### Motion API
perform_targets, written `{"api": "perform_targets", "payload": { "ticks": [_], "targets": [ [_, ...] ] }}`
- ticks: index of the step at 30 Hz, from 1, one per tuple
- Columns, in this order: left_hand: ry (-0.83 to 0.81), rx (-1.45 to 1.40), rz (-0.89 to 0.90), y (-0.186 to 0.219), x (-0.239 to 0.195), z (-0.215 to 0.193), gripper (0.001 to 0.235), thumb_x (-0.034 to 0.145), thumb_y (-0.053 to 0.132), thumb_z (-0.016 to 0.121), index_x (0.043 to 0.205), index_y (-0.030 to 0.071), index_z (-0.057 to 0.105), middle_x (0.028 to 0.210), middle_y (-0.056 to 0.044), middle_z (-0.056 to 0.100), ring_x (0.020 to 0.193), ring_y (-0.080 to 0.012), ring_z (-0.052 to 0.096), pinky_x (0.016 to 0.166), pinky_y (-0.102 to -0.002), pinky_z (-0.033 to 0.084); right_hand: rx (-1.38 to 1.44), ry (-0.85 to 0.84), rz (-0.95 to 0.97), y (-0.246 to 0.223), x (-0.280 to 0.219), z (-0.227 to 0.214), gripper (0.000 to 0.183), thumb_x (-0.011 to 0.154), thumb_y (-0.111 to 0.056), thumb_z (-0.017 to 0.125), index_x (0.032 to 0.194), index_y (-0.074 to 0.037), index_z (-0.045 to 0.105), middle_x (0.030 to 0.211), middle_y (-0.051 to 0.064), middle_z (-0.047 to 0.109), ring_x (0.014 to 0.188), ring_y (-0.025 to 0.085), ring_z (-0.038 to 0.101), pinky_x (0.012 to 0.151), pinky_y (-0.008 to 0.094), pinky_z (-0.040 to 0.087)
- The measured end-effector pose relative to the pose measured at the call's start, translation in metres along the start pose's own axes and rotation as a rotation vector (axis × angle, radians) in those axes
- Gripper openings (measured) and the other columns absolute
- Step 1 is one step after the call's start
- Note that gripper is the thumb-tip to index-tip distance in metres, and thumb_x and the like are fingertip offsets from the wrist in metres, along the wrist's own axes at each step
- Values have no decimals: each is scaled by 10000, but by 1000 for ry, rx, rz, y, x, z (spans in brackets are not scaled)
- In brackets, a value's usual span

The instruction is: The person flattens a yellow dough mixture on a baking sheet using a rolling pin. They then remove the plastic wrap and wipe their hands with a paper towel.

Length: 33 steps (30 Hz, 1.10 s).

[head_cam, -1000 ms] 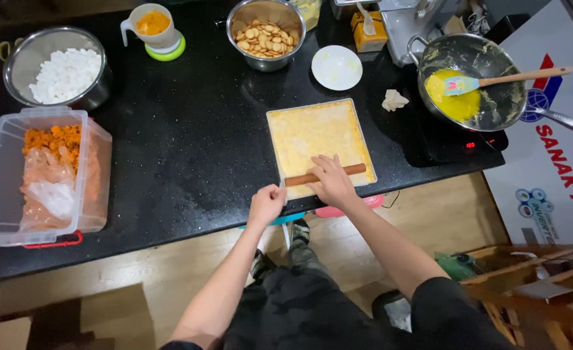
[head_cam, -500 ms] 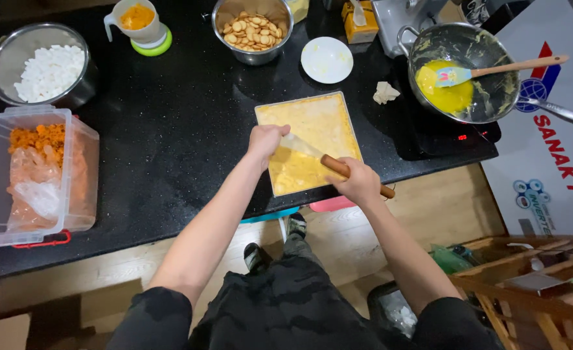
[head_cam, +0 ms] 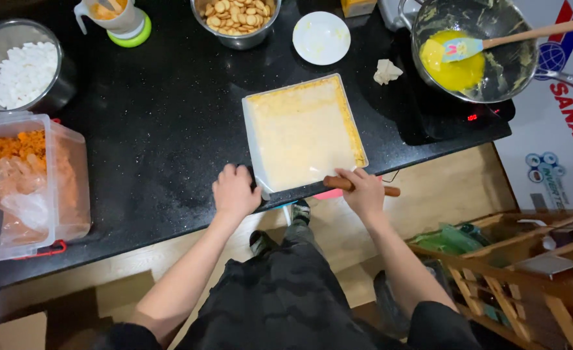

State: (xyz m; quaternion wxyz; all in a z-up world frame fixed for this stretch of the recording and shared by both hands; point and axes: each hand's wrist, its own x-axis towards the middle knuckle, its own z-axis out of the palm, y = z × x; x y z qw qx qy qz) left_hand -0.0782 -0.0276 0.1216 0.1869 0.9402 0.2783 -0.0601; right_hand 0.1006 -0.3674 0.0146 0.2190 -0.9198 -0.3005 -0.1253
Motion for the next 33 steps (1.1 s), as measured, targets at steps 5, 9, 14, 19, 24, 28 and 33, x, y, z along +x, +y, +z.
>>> {"api": "perform_targets", "payload": {
  "ticks": [5,9,14,19,24,28,33],
  "targets": [
    [-93,47,407,36,48,2,98,966,336,877,1011,251,864,1080,-15,820,1186,-325,733,1059,-496,462,232,48,202,-23,-16,-10,456,802,-201,923,1197,-424,879,952,-105,735,880,259,801,821,365,642],
    [-314,148,360,30,95,44,197,833,602,899,809,411,858,872,108,863,1102,-301,777,991,-481,388,482,162,668,-51,-24,-6,344,929,-291,964,1238,-218,833,981,70,811,972,360,826,844,422,621],
    [-375,247,356,43,97,28,251,784,595,962,833,388,827,914,97,868,1121,-318,767,1010,-529,360,600,144,982,-79,-21,-1,314,1009,-404,931,1187,-190,786,943,77,851,932,287,811,852,399,596],
    [-445,328,379,42,96,21,245,819,619,930,889,422,801,1006,115,872,1206,-321,749,1081,-558,348,670,133,1051,-76,-8,15,348,967,-462,965,1116,-213,774,871,18,879,916,216,840,854,359,616],
    [-383,97,266,46,78,5,316,855,638,906,907,348,792,875,112,833,1128,-305,716,1039,-551,400,597,26,1141,-64,15,-5,393,985,-635,884,929,-249,839,804,-65,872,913,205,845,884,361,617],
    [-393,63,184,62,71,-4,342,798,634,932,856,324,800,870,108,841,1135,-325,702,1028,-546,388,527,-20,1194,-47,18,4,300,928,-583,909,863,-294,867,738,-110,844,860,184,845,849,345,624],
    [-317,85,164,59,72,14,420,767,716,912,812,322,773,846,7,808,1111,-354,672,1023,-541,384,544,-44,1164,-52,24,-15,310,951,-491,889,895,-186,875,800,-16,862,903,254,848,863,379,622]
  ]
}}
